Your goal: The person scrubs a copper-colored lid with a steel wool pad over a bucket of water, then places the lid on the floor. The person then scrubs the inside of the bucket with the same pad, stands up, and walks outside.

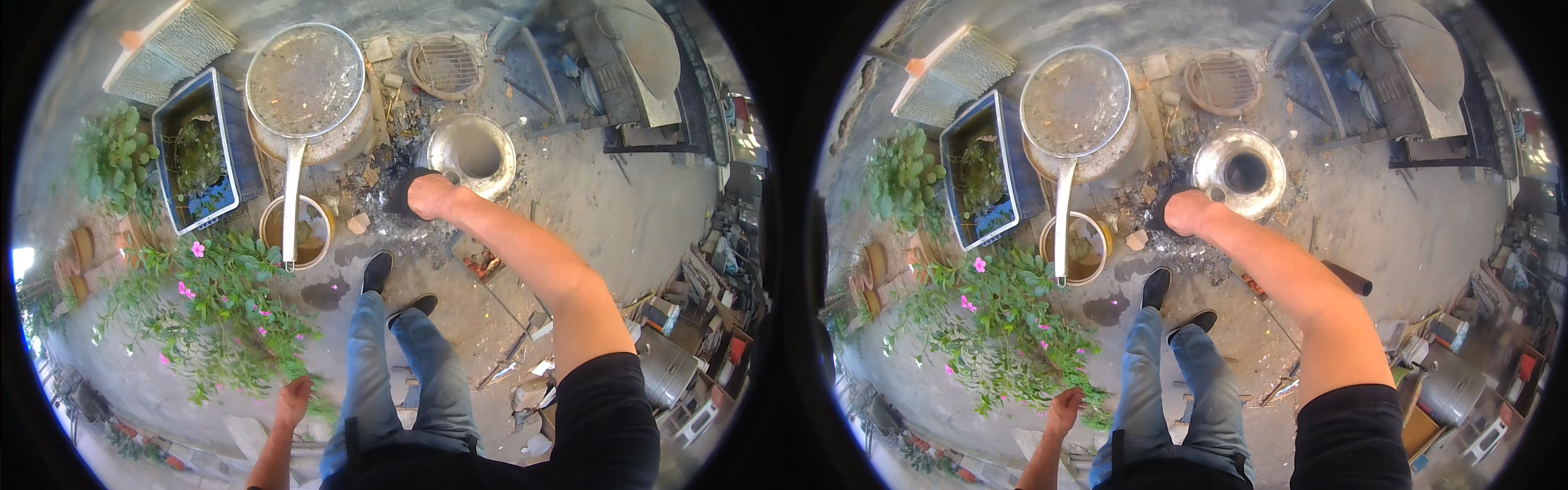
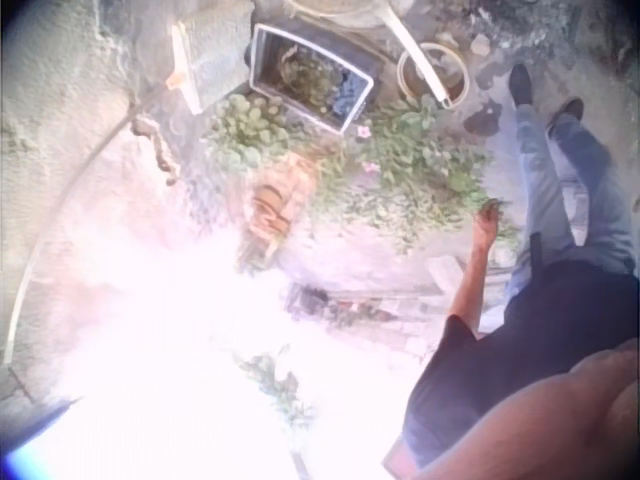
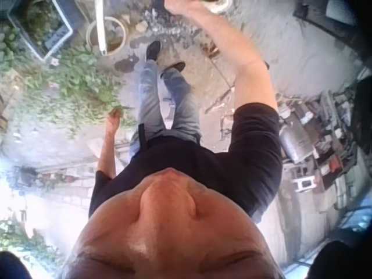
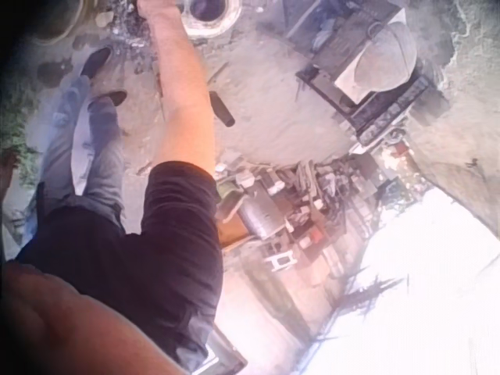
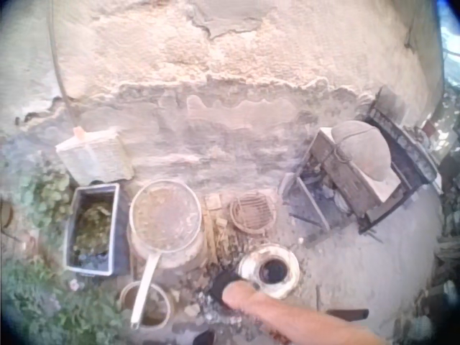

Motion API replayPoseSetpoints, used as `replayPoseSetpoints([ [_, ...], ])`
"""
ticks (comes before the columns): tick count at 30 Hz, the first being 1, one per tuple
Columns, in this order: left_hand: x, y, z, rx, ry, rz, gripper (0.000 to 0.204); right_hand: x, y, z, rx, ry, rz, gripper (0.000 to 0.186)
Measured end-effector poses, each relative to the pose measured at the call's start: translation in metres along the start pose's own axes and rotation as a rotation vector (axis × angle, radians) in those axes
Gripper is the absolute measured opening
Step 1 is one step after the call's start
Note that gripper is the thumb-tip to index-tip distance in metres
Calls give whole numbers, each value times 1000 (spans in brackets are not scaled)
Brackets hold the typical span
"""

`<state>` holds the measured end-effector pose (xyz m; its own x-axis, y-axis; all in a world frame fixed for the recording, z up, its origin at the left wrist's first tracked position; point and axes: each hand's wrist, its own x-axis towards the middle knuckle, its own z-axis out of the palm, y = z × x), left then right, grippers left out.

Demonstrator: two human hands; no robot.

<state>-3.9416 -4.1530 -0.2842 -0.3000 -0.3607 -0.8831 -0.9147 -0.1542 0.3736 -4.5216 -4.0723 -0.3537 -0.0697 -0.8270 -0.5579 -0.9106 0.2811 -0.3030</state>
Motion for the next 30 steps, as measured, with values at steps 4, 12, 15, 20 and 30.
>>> replayPoseSetpoints([
  [4,-7,-4,3,-39,44,23,30,2,1,-15,-16,-154,234,15],
  [12,7,37,31,-22,-30,130,27,-120,-45,113,376,417,156,24],
  [15,20,58,49,-86,-77,126,28,-152,14,103,291,353,481,24],
  [20,76,123,94,319,-126,512,31,-157,4,193,387,38,447,31],
  [30,355,269,250,-282,-74,331,50,-304,-129,185,1153,465,302,53],
])
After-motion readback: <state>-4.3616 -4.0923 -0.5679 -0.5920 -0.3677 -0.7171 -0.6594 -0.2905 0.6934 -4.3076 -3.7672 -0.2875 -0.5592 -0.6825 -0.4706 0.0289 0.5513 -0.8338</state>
